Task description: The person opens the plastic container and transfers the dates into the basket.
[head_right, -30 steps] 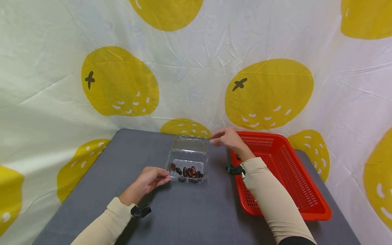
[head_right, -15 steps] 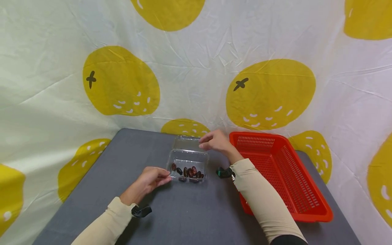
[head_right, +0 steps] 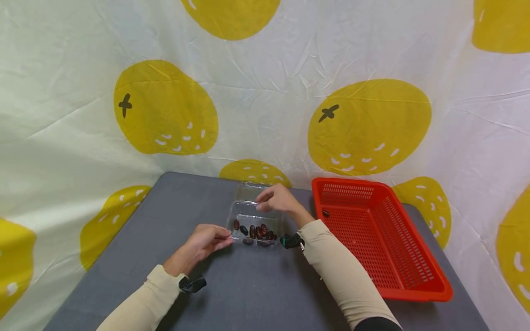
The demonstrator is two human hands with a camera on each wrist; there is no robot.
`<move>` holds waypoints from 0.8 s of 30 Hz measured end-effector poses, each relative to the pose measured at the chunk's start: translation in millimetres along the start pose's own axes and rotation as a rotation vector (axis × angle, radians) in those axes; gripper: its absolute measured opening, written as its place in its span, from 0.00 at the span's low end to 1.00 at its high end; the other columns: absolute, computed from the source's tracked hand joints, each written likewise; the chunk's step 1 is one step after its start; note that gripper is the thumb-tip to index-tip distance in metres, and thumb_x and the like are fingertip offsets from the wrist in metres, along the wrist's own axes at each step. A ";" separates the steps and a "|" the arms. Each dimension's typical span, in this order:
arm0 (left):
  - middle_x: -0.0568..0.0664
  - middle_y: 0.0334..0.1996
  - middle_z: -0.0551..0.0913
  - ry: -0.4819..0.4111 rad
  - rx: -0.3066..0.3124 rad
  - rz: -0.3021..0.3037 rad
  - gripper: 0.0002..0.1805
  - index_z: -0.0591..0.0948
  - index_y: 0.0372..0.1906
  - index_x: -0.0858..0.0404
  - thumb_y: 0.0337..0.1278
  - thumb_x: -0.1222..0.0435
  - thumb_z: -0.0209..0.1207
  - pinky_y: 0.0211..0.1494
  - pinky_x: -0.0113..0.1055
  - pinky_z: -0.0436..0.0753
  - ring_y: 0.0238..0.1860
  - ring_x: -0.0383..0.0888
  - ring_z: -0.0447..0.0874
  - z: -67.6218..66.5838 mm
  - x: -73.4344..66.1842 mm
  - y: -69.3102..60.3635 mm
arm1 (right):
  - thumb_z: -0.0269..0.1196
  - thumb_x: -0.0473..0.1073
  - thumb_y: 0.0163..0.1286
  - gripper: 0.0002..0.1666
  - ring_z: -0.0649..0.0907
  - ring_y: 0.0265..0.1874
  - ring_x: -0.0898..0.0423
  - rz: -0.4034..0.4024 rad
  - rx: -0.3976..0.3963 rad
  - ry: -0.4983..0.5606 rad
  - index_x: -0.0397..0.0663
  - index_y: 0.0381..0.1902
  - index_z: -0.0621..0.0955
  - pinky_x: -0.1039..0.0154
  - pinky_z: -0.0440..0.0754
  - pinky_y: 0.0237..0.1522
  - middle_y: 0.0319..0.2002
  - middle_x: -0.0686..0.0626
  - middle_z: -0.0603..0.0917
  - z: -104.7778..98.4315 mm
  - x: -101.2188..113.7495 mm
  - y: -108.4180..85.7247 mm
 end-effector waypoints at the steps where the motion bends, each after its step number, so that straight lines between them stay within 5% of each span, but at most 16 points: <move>1: 0.55 0.27 0.87 0.001 -0.001 -0.001 0.15 0.81 0.51 0.84 0.60 0.80 0.63 0.33 0.29 0.91 0.26 0.41 0.89 0.1 -0.3 -0.3 | 0.73 0.35 0.65 0.19 0.90 0.38 0.54 0.002 0.005 -0.002 0.30 0.52 0.86 0.50 0.92 0.51 0.43 0.41 0.92 3.1 -0.4 0.9; 24: 0.58 0.32 0.88 0.008 -0.013 -0.015 0.15 0.83 0.51 0.82 0.60 0.79 0.64 0.36 0.32 0.93 0.28 0.42 0.90 -0.6 -1.9 0.8 | 0.77 0.33 0.58 0.16 0.88 0.35 0.59 0.020 0.080 -0.101 0.35 0.45 0.90 0.64 0.90 0.41 0.39 0.41 0.92 65.3 -25.5 22.2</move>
Point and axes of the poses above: each hand's wrist, its own y-axis towards the middle knuckle, its own z-axis out of the palm, x = y × z, the point moved 4 cm from there along y, towards the middle knuckle
